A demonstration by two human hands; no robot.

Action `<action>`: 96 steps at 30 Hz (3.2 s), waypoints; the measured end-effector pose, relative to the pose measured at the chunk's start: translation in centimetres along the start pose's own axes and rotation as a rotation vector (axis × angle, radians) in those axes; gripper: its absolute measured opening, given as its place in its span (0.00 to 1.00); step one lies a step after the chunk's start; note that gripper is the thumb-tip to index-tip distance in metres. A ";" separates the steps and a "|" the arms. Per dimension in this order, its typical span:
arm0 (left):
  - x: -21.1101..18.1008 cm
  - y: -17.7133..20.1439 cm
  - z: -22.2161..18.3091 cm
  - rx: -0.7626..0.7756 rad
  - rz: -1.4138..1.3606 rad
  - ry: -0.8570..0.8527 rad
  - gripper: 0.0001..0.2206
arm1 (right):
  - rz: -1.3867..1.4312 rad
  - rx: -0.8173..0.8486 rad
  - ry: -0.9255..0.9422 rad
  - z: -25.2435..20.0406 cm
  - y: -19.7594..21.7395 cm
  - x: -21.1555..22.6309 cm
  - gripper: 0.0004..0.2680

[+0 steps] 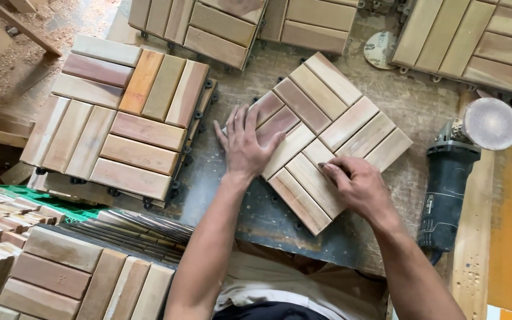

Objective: Sanding the surface of interlocking wooden tiles using an angle grinder with a sanding disc and inspecting the finish by hand.

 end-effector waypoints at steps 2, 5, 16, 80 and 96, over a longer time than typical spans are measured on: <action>0.2 0.2 1.0 0.034 -0.044 -0.017 0.37 | 0.030 0.015 0.016 1.6 -0.5 1.0 0.06; 0.9 -0.1 2.1 0.063 -0.090 -0.058 0.37 | 0.089 0.042 0.023 3.1 -1.2 2.2 0.07; 2.2 -0.3 3.0 0.093 -0.206 -0.139 0.32 | -0.069 -0.138 0.143 1.7 -4.5 -0.1 0.08; -1.0 -6.2 6.2 0.203 -0.134 -0.112 0.37 | -0.062 -0.135 0.246 -3.3 -7.6 2.1 0.08; -1.5 -6.6 4.8 0.098 0.062 -0.244 0.29 | -0.063 -0.299 0.290 -13.6 -7.0 -1.2 0.08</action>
Point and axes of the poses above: each hand's wrist, its own z-axis towards the middle knuckle, its own y-axis out of the back of the hand, x = y × z, the point moved 6 cm from there along z, towards the middle knuckle, and after that the axes turned 13 degrees about -y, right-handed, at the moved point
